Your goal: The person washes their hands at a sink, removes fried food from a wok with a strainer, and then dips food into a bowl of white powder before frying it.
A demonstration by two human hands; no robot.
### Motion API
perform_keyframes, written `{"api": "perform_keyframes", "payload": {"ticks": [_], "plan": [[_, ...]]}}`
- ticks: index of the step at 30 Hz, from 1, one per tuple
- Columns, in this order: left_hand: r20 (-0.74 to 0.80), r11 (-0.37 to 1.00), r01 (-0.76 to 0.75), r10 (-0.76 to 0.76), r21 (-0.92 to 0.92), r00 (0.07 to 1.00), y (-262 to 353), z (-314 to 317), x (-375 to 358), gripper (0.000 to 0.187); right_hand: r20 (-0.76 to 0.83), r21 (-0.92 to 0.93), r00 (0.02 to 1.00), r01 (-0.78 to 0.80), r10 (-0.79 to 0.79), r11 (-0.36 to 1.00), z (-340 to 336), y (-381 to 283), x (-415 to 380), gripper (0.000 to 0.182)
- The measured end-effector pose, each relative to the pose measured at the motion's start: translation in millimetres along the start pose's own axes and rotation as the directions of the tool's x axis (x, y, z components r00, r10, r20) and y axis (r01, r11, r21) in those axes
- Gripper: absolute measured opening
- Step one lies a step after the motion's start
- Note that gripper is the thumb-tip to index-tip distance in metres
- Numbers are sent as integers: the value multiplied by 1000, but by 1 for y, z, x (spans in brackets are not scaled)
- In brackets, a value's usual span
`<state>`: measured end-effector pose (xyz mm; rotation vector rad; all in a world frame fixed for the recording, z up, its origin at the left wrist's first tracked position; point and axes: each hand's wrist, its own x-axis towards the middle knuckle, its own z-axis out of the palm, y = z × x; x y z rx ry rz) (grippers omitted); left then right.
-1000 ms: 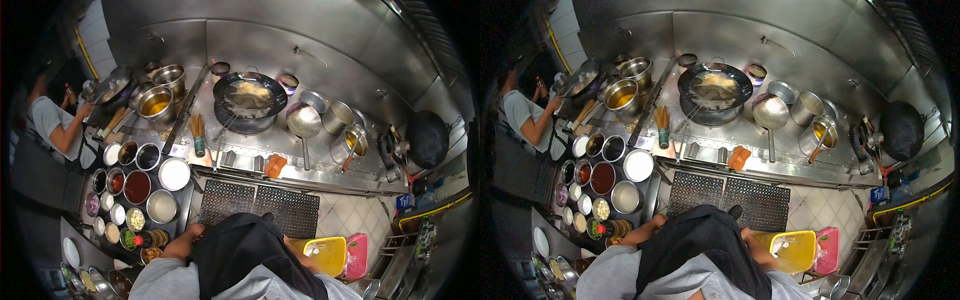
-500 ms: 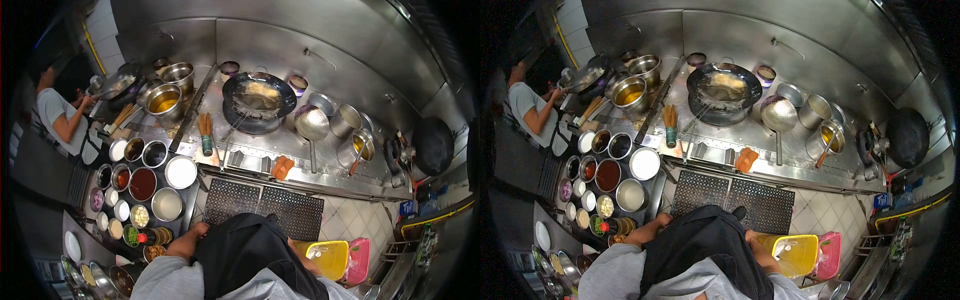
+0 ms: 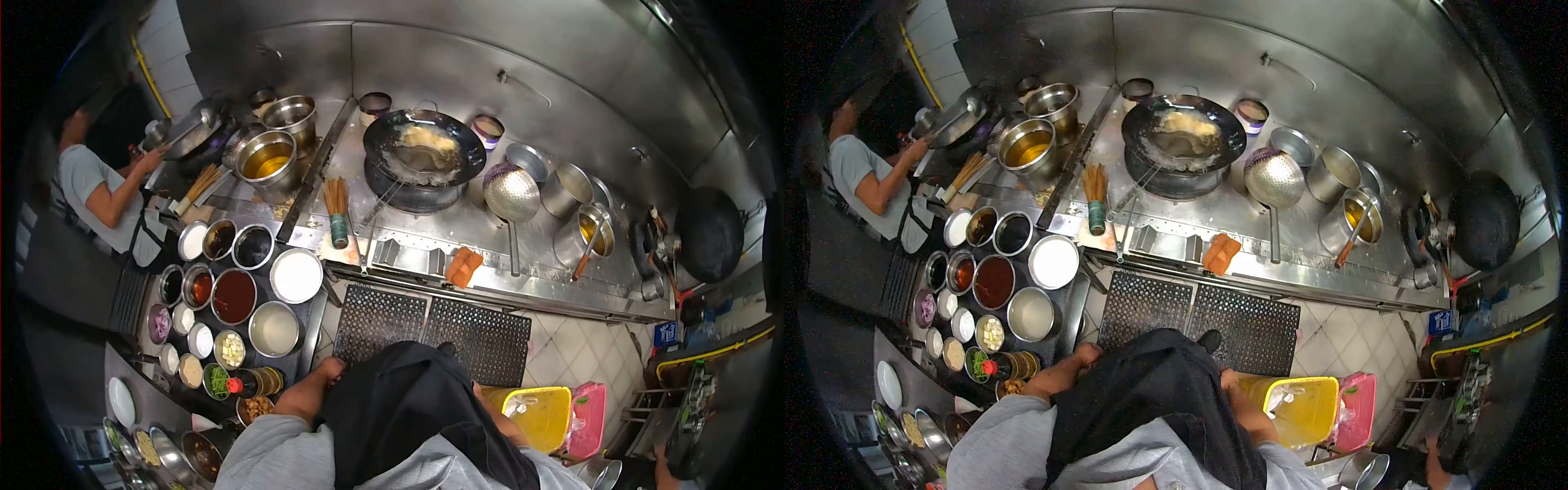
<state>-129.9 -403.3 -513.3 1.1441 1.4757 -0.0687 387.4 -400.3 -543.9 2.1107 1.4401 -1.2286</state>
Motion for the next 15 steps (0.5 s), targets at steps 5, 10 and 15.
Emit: {"api": "perform_keyframes", "payload": {"ticks": [5,10,15], "plan": [[-49,972,190,-198,-137,979,38,-10,-23,19,7,6,1000,0,0,1000,-2,0,-2,56],[50,968,-222,217,116,975,-38,4,31,18,26,-2,1000,8,-8,1000,-2,-5,-9,57],[67,872,-450,446,194,893,-29,2,26,17,41,11,999,-3,3,1000,-5,-12,-10,57]]}}
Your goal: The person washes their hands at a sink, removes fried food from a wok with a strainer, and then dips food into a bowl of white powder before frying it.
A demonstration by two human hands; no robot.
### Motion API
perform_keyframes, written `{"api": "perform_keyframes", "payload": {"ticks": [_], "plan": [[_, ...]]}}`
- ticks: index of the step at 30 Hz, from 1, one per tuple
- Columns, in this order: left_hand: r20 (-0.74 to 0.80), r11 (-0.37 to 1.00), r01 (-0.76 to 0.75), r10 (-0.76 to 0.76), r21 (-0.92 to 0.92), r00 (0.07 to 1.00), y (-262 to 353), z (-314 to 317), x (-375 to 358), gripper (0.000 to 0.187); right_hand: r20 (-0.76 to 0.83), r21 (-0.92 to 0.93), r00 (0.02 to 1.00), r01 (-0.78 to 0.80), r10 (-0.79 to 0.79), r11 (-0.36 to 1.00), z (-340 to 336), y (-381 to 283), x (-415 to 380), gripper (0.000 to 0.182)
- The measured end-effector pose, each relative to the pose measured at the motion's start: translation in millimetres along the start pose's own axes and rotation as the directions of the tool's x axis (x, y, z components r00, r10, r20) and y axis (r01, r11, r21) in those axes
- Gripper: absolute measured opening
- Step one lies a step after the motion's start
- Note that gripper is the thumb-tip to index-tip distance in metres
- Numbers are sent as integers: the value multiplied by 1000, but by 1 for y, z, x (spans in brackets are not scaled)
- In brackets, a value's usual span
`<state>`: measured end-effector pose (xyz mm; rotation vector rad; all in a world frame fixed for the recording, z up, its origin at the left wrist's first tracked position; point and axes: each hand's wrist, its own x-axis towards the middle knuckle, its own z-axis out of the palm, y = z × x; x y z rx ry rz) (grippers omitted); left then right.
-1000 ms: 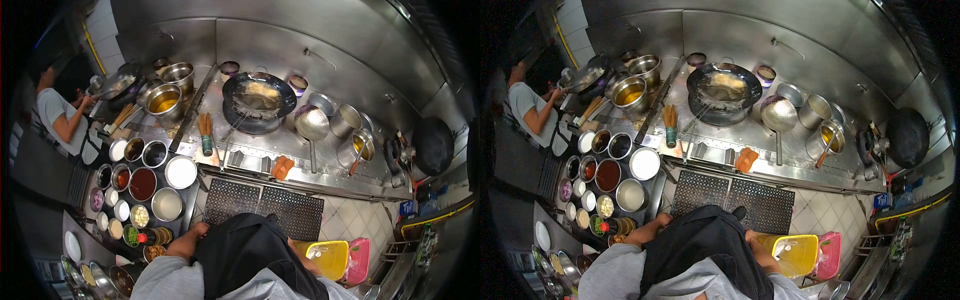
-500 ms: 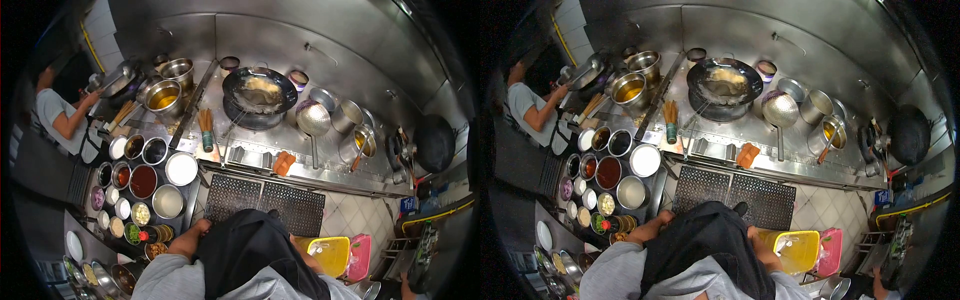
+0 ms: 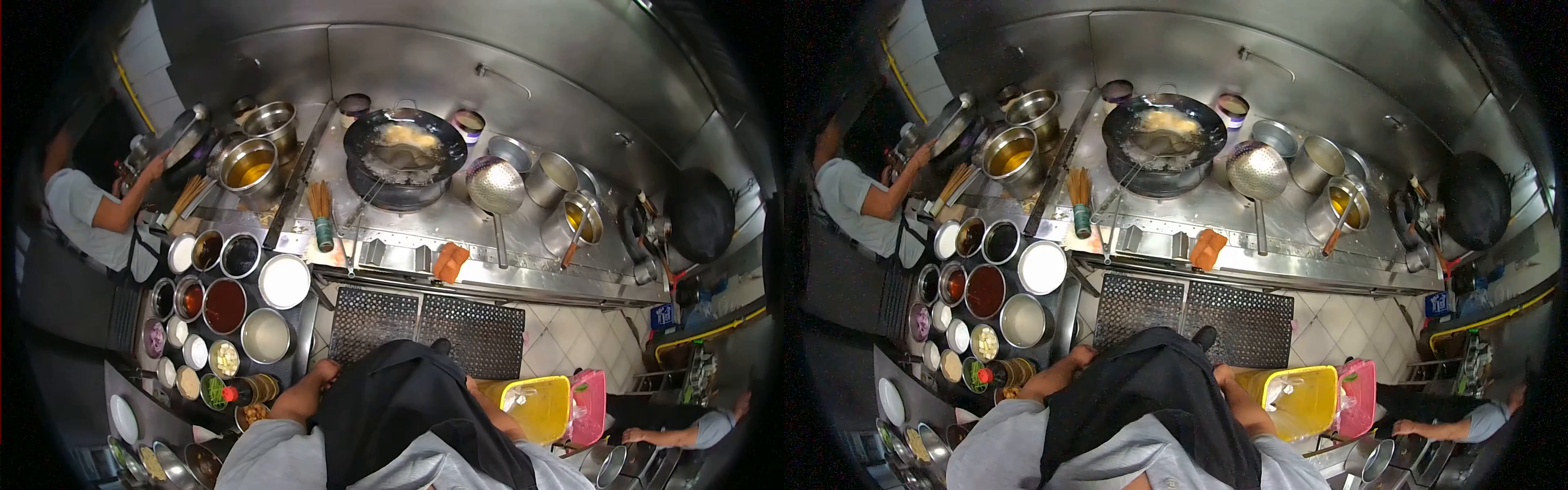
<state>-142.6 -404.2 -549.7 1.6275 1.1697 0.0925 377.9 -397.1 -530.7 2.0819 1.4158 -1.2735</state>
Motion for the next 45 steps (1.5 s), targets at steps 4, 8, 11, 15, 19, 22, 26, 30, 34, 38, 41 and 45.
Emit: {"api": "perform_keyframes", "payload": {"ticks": [4,8,11,15,19,22,26,30,34,38,41,45], "plan": [[-5,861,421,-441,-287,898,9,2,0,16,-48,185,994,-84,95,979,-44,-42,-66,60],[12,716,569,-618,-406,786,57,-16,-9,16,-45,277,994,-87,103,957,-35,-40,-60,64],[-8,817,443,-480,-368,878,17,-1,-3,15,-52,195,996,-64,76,979,-47,-49,-74,66],[-14,851,401,-431,-338,902,3,4,0,15,-35,87,999,-24,27,996,-33,-40,-58,69],[-24,856,391,-423,-339,906,16,-2,-5,14,-75,176,997,13,1,984,-59,-59,-97,67],[-22,834,430,-465,-345,885,42,-12,-12,14,-91,179,996,41,-25,983,-59,-60,-100,64],[-84,964,259,-263,-55,961,13,-5,-14,12,-78,81,994,85,-78,993,-48,-50,-84,60],[-51,807,-212,286,551,957,17,-20,-13,17,22,30,992,122,-123,992,-46,-48,-72,56],[10,899,-72,75,432,997,28,-37,-5,20,27,128,998,55,-59,990,-44,-49,-66,51],[46,892,-35,16,451,999,37,-46,-4,23,-46,144,996,76,-70,987,-27,-42,-50,46],[68,869,-41,9,492,998,43,-51,-3,25,-59,140,996,74,-66,987,-21,-37,-48,44],[104,832,-67,11,551,995,49,-55,-6,28,-59,48,990,133,-130,990,-20,-34,-51,44]]}}
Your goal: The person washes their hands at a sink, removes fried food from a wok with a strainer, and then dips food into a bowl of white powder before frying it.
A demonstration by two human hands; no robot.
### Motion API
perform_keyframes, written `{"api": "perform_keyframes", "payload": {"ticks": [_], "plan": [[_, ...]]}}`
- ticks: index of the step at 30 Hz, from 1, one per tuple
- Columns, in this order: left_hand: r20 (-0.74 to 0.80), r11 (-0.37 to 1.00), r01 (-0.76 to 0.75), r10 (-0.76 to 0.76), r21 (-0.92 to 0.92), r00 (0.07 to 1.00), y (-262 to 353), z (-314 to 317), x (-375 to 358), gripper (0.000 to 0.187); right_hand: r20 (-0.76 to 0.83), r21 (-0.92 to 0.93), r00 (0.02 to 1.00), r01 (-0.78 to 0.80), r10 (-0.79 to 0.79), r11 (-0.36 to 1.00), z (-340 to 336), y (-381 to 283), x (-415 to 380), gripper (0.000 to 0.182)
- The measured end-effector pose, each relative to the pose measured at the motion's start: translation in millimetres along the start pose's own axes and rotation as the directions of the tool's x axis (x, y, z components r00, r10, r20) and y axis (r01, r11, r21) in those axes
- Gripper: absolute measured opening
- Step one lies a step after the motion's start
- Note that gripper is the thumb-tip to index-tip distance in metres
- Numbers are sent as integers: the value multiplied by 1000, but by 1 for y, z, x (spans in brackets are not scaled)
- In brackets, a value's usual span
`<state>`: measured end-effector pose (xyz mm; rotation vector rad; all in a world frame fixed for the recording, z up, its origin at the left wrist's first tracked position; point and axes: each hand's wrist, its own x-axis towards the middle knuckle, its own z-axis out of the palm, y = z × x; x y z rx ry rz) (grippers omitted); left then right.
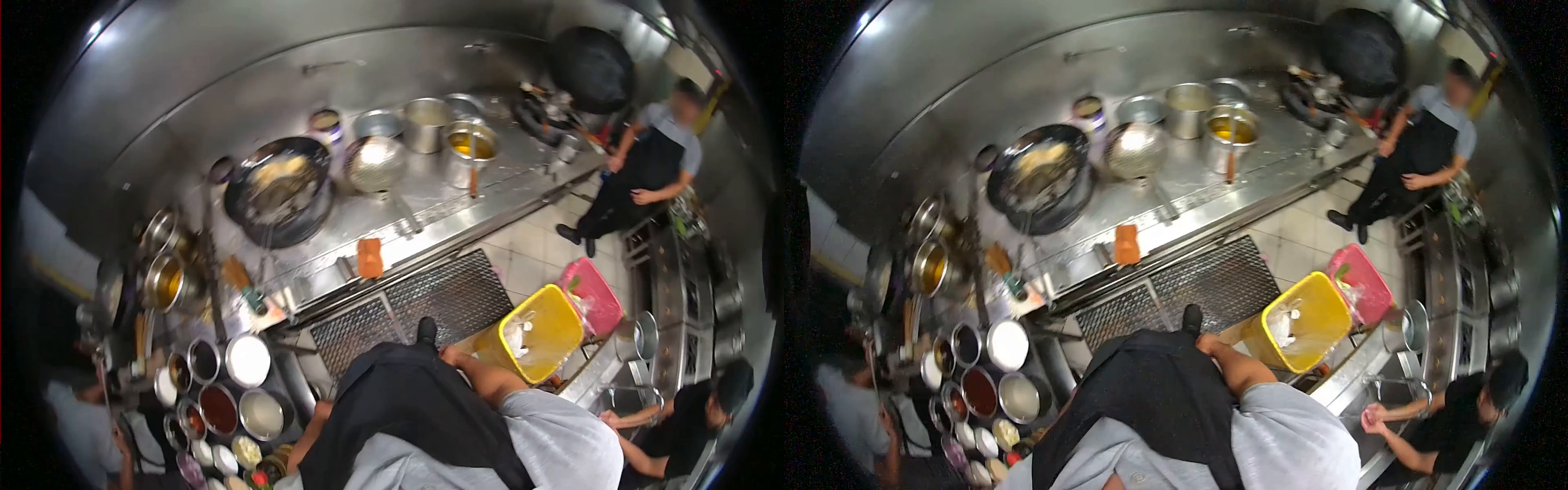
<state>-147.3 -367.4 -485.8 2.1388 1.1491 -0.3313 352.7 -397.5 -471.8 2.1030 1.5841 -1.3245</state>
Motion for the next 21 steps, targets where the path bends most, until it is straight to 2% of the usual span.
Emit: {"api": "perform_keyframes", "payload": {"ticks": [1,3,5,8,9,13,14,15,16,17,19,20,21], "plan": [[10,1000,5,-5,3,1000,2,-1,-2,29,-10,-17,999,-41,40,999,-17,-14,-21,43],[33,1000,14,-14,4,999,9,-6,-4,31,11,-20,997,78,-77,997,-9,-3,-11,44],[47,1000,28,-27,-4,999,17,-14,-8,32,-6,126,1000,-27,28,992,23,30,27,51],[110,998,49,-46,-25,993,27,-22,-6,34,41,211,997,-71,63,975,6,16,10,53],[143,997,58,-51,-42,988,29,-24,-6,33,48,177,998,-41,33,983,1,12,7,56],[120,995,97,-98,13,988,10,12,7,30,78,151,997,-2,-9,989,-5,8,6,60],[11,972,191,-191,-135,981,24,-6,2,27,66,128,997,-52,44,990,-10,5,1,61],[-160,884,256,-339,-391,927,53,-44,-2,24,54,106,994,-101,96,989,-12,2,0,62],[-305,799,207,-435,-564,847,78,-79,-2,22,58,106,994,-97,91,990,-8,7,7,62],[-430,747,116,-494,-655,755,99,-116,-2,20,42,91,998,-47,44,995,3,22,21,60],[-708,804,-102,-446,-585,548,108,-180,7,17,38,69,999,1,-4,998,5,27,18,58],[-728,752,-200,-476,-628,493,114,-216,8,15,34,85,999,-27,24,996,-3,22,10,56],[-776,797,-181,-464,-576,426,119,-254,8,14,31,102,998,-54,51,993,-14,14,0,54]]}}
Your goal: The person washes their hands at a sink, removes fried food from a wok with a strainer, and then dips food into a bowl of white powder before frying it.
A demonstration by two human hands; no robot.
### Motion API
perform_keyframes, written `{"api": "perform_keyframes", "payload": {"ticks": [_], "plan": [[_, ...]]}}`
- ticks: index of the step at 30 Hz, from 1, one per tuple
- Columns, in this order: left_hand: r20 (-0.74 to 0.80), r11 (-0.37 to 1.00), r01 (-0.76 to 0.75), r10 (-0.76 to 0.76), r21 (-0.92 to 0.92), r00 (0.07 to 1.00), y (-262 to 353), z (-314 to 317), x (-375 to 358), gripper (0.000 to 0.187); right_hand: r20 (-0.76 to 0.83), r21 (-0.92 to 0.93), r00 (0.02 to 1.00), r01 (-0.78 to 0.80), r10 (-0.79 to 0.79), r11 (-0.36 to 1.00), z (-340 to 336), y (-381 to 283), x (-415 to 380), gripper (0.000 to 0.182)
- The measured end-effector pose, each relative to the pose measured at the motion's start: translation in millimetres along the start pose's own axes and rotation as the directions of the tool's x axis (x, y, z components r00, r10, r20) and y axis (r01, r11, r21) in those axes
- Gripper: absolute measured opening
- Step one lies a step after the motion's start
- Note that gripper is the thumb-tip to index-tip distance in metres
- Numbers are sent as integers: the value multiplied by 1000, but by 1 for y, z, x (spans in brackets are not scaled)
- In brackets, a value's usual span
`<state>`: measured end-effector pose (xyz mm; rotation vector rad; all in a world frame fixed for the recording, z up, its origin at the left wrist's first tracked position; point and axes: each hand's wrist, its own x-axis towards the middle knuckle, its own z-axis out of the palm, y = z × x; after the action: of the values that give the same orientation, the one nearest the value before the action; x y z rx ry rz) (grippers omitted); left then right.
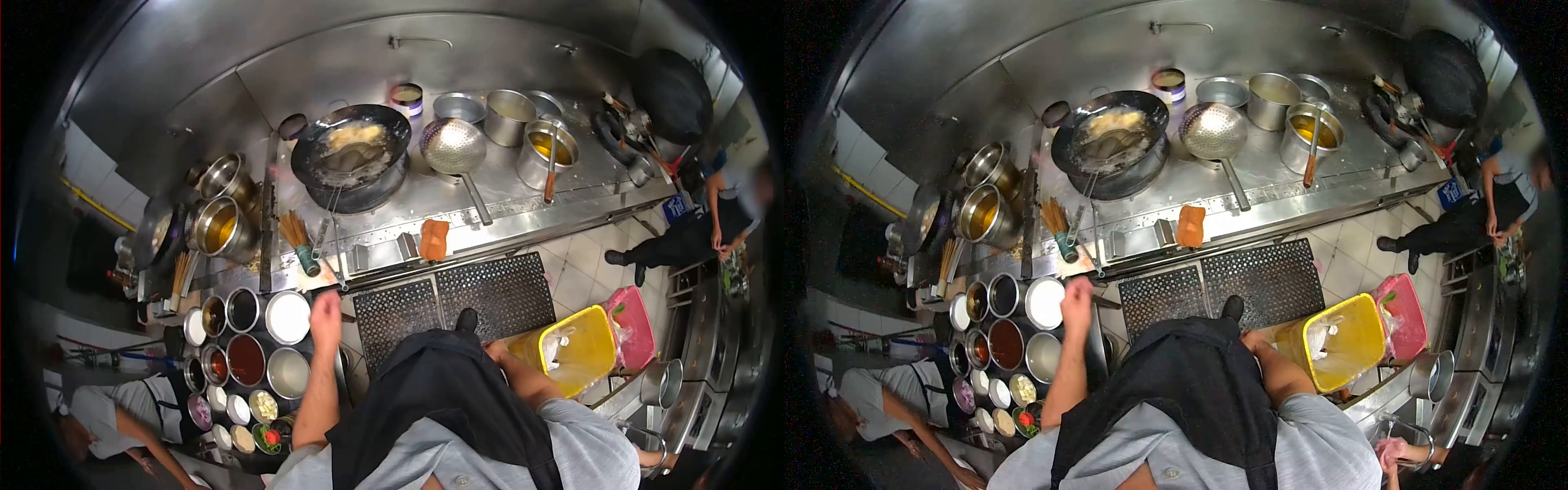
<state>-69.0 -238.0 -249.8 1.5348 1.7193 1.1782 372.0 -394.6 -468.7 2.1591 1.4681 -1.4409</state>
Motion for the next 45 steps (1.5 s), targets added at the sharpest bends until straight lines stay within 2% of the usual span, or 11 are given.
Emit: {"api": "perform_keyframes", "payload": {"ticks": [7,9,15,19,21,22,31,33,40,42,45], "plan": [[-34,869,-196,236,454,971,24,0,146,35,-72,124,997,-29,38,992,-2,34,51,62],[35,743,-271,317,612,948,18,17,164,45,8,-83,977,211,-211,974,18,80,105,61],[107,650,-18,-97,760,989,10,49,181,68,5,131,1000,-21,21,991,-45,69,59,60],[114,637,-41,-73,769,991,19,49,186,55,-80,148,989,-109,121,983,-83,60,50,40],[121,605,-54,-70,794,990,31,41,198,52,187,-503,954,299,-236,811,-86,85,84,32],[138,578,-75,-65,813,988,40,36,205,49,194,-505,951,308,-242,806,-88,91,93,32],[426,509,-316,-113,801,897,129,-16,288,45,170,-68,985,4,8,998,-150,48,109,20],[415,546,-276,-147,791,898,128,-14,298,47,103,385,983,-180,152,905,-158,37,110,18],[394,651,-200,-165,732,904,140,7,300,48,62,510,980,-194,189,838,-150,38,102,19],[407,714,-162,-184,681,895,140,13,295,46,0,-183,998,69,-70,981,-142,44,99,26],[391,718,-231,-62,657,918,111,22,294,44,-14,-332,982,175,-190,927,-42,145,196,35]]}}
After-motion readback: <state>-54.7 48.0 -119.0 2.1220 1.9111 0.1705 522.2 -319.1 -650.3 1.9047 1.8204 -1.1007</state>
